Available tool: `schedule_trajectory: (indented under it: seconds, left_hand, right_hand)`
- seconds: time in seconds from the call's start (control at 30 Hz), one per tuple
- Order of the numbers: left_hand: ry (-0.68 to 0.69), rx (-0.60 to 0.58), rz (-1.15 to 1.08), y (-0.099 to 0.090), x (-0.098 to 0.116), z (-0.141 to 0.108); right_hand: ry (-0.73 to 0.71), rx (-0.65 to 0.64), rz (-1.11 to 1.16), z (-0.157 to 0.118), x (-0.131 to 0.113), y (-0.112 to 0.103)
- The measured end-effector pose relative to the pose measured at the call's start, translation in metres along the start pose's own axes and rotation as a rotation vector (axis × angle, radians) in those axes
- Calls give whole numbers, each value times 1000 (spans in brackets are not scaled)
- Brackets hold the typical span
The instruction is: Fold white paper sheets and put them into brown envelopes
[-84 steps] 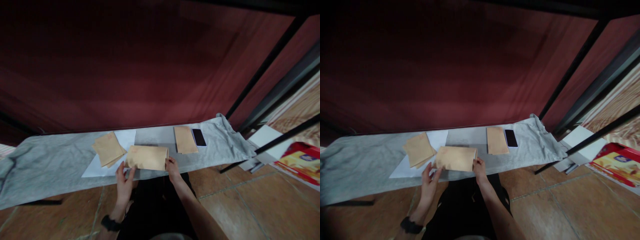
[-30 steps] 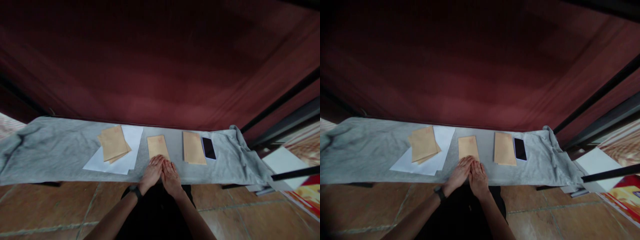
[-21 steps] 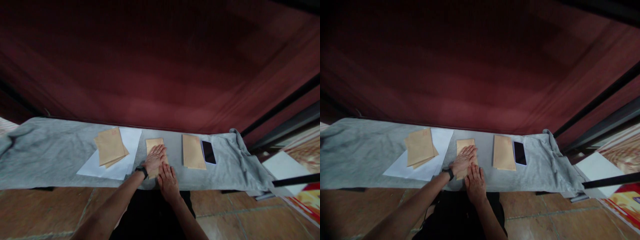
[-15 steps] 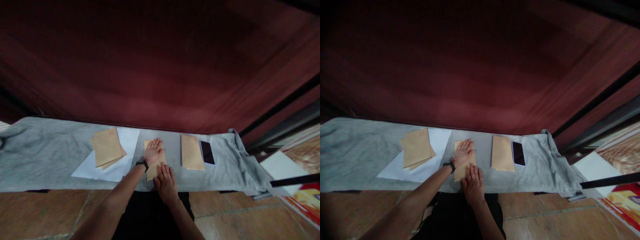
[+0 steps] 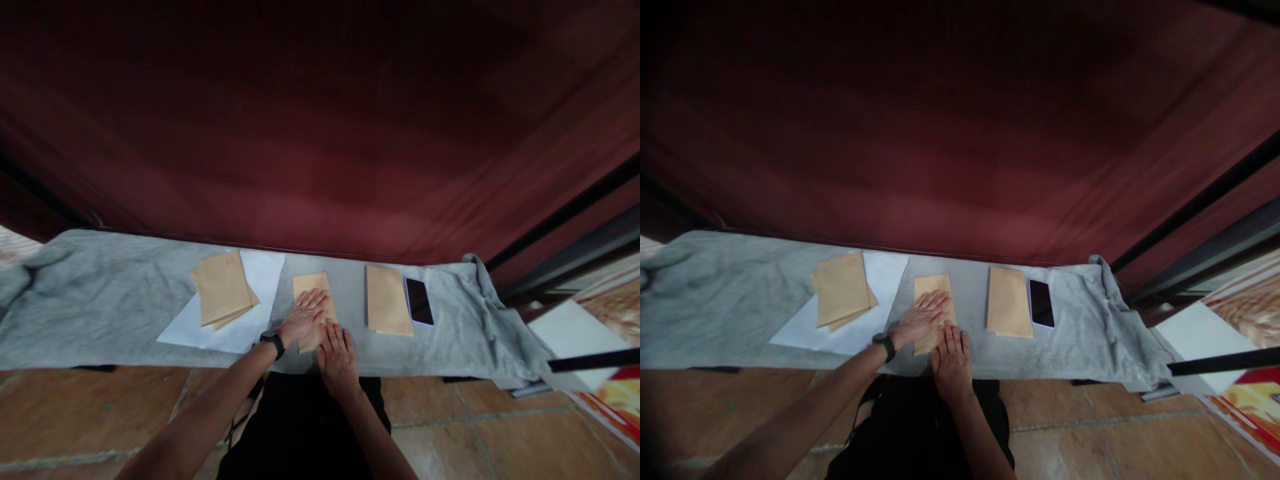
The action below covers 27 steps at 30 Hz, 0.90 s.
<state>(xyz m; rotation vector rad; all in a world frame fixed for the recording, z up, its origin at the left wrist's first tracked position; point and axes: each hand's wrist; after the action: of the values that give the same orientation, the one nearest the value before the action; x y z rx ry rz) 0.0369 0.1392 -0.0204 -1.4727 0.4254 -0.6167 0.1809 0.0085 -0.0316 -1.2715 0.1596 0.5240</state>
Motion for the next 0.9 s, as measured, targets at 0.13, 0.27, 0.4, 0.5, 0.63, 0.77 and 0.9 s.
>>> schedule_trajectory:
  seconds: [0.13, 0.27, 0.4, 0.5, 0.63, 0.77, 0.9]
  left_hand:
    - [53, -10, -51, -4, 11, -28]
    - [72, -29, -50, -9, 23, -53]
    - [96, 2, 7, -14, 34, -77]
    - [143, 48, 57, -18, 40, -96]
    - [197, 62, 113, -21, 41, -114]
    - [210, 53, 142, -18, 36, -121]
    - [205, 48, 144, -13, 32, -123]
  right_hand:
    - [25, 19, 4, 0, -1, 4]
    - [45, 43, 24, 0, -3, 5]
    - [17, 34, 27, -3, -1, 4]
    - [1, 3, 24, -3, 2, 3]
    - [32, 9, 41, -2, 5, 3]
    - [41, 18, 75, 1, 11, 3]
    - [25, 26, 103, 2, 21, 2]
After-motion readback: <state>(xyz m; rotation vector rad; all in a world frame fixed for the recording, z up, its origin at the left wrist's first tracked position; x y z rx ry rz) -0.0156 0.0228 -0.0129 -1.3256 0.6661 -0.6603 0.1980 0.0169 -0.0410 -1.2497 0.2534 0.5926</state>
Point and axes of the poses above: each hand's wrist, its own z-axis towards the middle knuckle, its own y-axis out of the palm, x = y × z, and after that the axes turned 10 degrees about z, right-handed
